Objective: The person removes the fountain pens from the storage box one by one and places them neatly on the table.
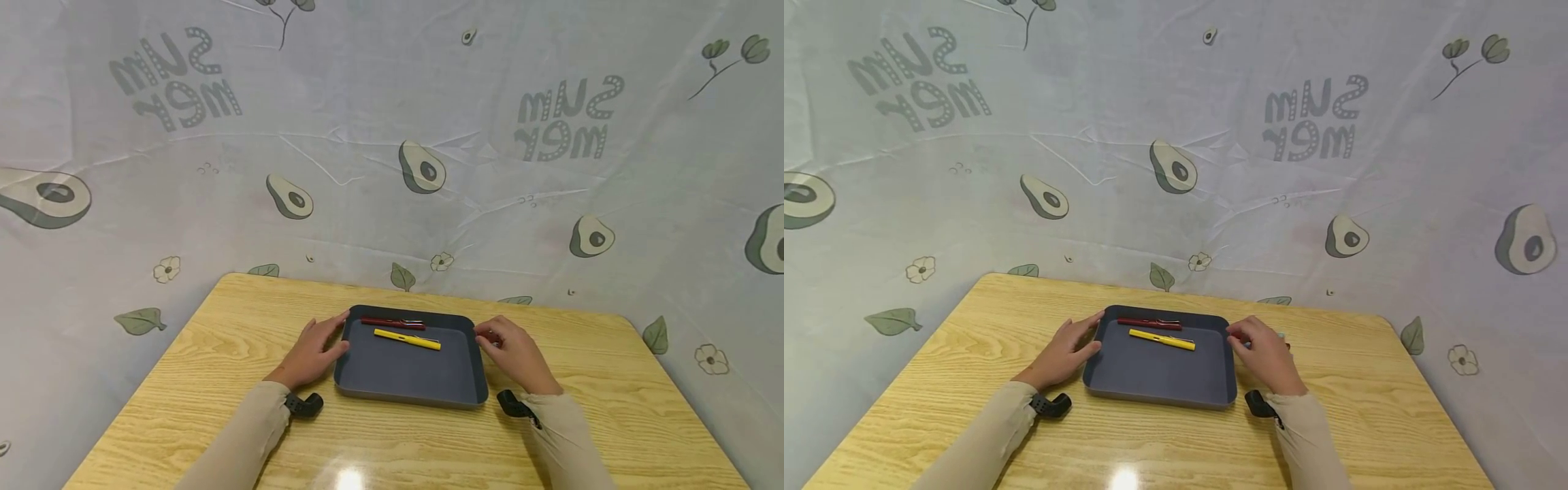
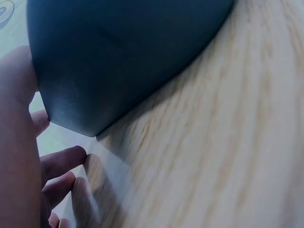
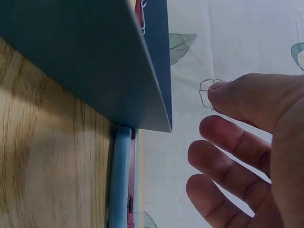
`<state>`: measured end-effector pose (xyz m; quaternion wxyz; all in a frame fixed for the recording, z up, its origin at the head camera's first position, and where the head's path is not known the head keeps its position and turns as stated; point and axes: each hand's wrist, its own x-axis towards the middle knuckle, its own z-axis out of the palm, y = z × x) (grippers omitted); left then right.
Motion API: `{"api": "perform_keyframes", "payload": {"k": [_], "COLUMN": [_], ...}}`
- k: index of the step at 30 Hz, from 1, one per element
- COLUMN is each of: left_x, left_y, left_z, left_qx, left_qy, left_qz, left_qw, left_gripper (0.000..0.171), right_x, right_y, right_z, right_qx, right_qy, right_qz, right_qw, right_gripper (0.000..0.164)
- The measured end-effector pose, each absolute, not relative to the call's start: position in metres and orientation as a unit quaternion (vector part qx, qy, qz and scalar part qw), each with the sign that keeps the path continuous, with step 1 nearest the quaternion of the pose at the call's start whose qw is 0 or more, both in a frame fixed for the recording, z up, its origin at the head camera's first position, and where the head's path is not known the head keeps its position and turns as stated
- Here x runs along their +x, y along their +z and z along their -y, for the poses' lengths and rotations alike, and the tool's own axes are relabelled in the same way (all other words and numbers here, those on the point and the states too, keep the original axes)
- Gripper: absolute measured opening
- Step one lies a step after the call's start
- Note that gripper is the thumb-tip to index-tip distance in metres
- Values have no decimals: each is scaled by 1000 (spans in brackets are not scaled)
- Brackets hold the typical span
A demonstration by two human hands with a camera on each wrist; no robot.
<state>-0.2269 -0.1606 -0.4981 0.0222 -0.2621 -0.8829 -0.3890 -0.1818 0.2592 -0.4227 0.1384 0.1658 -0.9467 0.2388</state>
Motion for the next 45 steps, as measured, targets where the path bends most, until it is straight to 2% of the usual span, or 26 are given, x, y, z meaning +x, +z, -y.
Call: {"api": "perform_keyframes", "payload": {"k": [15,45], "left_x": [-240,-238], "left_y": [-498,-498], "left_z": [143,147], "left_qx": [-231,-238], "left_qy": [-386,-383], "left_qz": [892,892], "left_qw": [30,27], "left_gripper": [67,66], "right_x": [-223,-216], "right_y": [-428,-433], "right_z": [-275,-266], "right_qx": [210,212], "right_qy": [237,229], "right_qz": [939,941], "right_qw": [132,134], "right_gripper": [16,17]}}
